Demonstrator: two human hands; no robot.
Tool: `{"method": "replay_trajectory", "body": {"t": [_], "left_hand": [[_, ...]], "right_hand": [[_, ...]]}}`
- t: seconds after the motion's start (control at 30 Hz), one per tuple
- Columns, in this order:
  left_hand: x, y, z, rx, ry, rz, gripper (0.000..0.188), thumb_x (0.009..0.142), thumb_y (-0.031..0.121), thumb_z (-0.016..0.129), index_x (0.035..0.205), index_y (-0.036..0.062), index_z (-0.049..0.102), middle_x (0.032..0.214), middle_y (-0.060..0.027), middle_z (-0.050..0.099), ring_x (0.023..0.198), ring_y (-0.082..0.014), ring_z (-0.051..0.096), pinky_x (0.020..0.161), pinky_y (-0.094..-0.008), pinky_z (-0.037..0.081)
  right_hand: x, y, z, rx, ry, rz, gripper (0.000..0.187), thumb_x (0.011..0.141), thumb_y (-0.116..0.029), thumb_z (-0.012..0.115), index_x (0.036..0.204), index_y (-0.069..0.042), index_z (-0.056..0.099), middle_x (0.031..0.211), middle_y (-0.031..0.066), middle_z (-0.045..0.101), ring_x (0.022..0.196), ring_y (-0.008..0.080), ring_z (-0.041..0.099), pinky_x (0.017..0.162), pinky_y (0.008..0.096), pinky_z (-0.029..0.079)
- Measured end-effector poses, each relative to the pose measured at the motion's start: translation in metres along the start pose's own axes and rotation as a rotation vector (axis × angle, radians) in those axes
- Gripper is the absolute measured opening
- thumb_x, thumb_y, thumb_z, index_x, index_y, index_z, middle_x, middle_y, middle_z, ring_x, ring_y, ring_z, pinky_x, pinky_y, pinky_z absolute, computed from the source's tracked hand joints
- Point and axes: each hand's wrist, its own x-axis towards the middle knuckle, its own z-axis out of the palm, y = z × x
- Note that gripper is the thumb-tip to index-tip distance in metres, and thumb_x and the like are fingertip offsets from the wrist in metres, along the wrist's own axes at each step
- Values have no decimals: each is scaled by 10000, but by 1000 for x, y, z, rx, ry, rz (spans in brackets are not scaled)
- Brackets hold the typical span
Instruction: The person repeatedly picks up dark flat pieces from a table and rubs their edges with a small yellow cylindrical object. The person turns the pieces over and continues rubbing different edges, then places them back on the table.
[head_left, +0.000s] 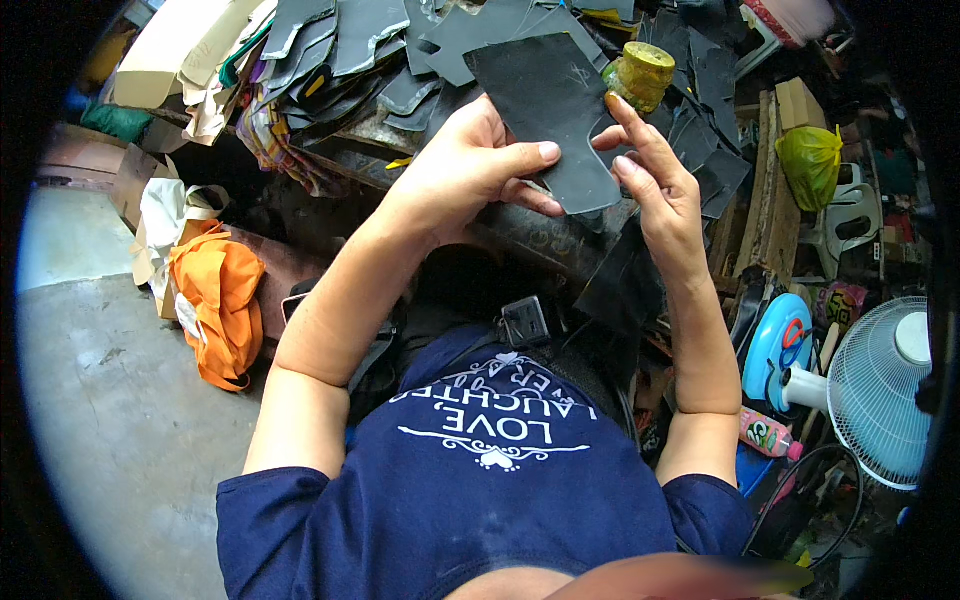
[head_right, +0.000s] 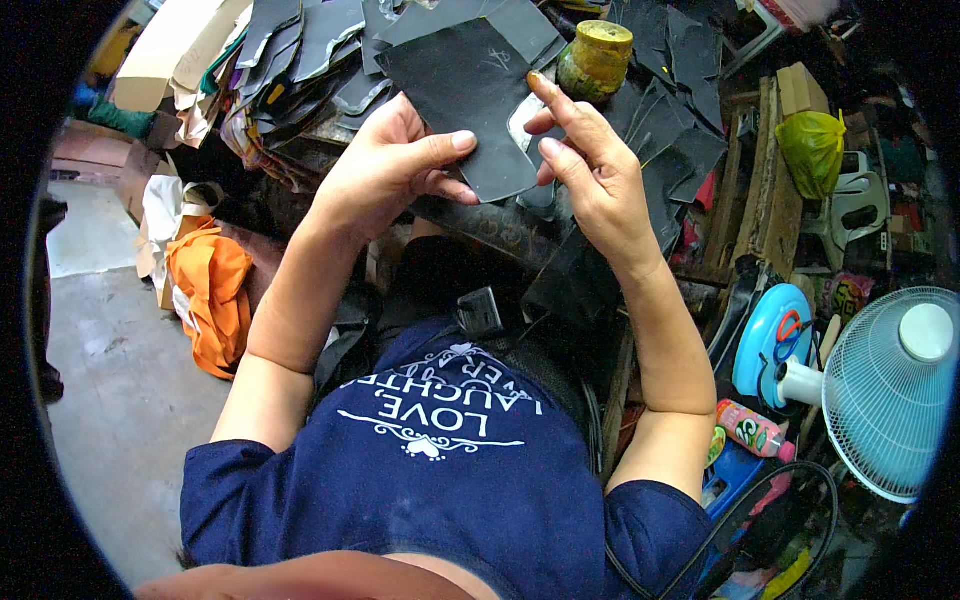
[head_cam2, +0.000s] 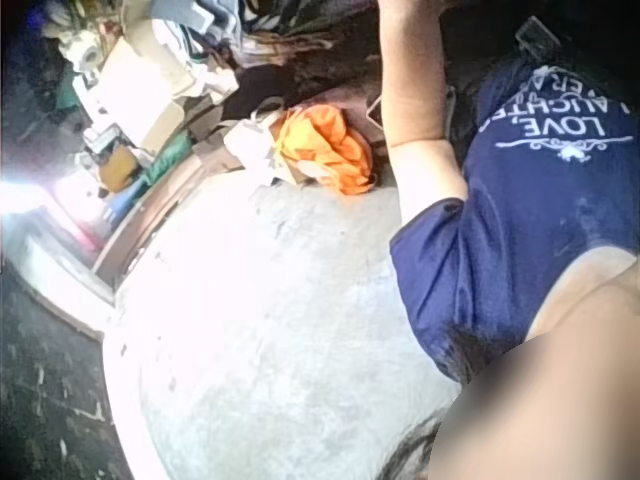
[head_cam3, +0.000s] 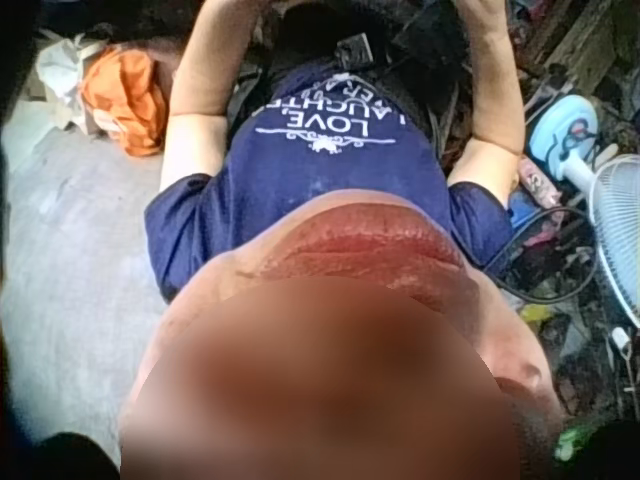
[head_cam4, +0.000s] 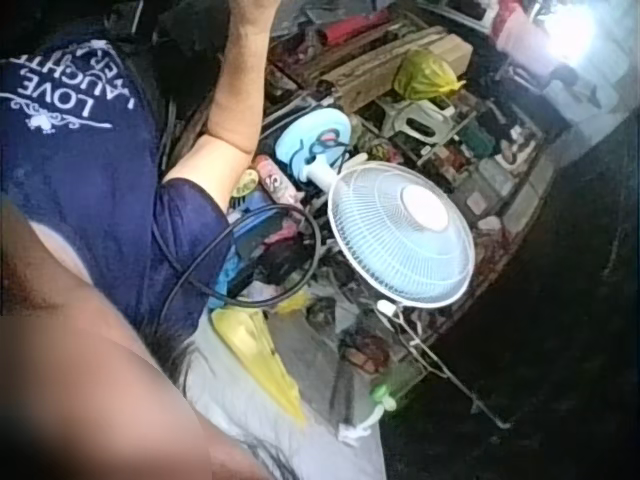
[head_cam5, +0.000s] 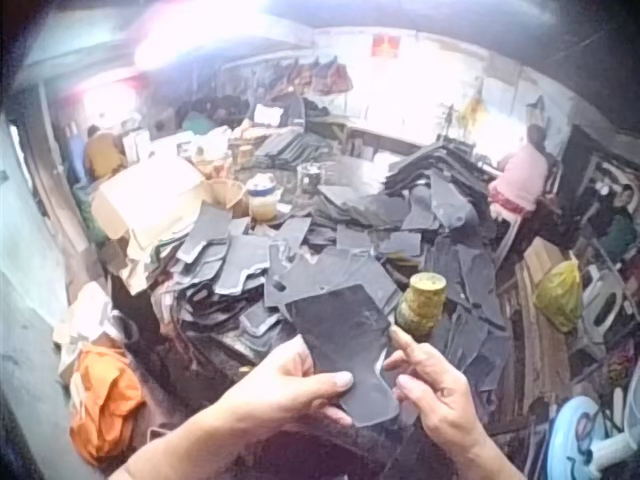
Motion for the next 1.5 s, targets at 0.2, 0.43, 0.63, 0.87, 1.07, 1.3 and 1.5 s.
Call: {"method": "replay_trajectory", "body": {"t": [0.2,0.43,0.63,0.87,1.07,1.3,1.5], "left_hand": [[-2,-2,-3,45,2,-9,392,904,109,674,1218,-43,495,1070,-124,652,873,-177,696,659,-261,622],[-1,-3,-3,35,15,-1,321,893,116,694,1115,-32,515,988,-100,646,807,-154,687,643,-253,614],[-2,-4,-7,117,169,-7,316,900,99,672,1026,-53,425,900,-167,635,755,-228,716,641,-293,625],[2,-3,-5,164,235,20,303,904,84,659,1044,-62,433,909,-168,617,738,-216,706,635,-293,627],[-1,-1,6,244,159,60,324,906,75,648,1111,-65,440,948,-163,606,755,-222,701,644,-299,625],[1,-4,6,112,225,111,276,894,109,690,905,-32,454,863,-106,562,695,-162,660,602,-292,619],[9,-8,3,61,144,160,369,935,21,565,1273,-24,422,1111,-154,598,929,-219,677,730,-311,629]], "right_hand": [[1,-1,0,-92,-98,-135,408,911,-8,505,1305,-36,608,1046,56,587,872,102,572,722,215,487],[5,3,-7,-16,-179,-172,352,868,60,456,1140,1,671,1084,74,621,847,94,569,735,215,479],[-5,8,-11,64,-154,-141,341,832,65,442,1079,25,673,1073,96,626,814,98,559,724,230,481],[-12,1,-16,-1,-129,-201,343,819,54,454,1073,19,682,1077,96,626,859,116,576,732,236,478],[-9,-4,-12,-248,-78,-220,332,825,38,540,1100,-34,711,1048,94,642,945,162,623,789,267,495],[-16,-4,-17,-192,-150,-230,346,802,24,548,1093,-39,725,1022,99,640,914,186,635,795,275,504],[-20,-6,-6,-342,-10,-239,347,817,-29,597,1146,-39,707,1016,124,657,906,200,644,798,284,512]]}}
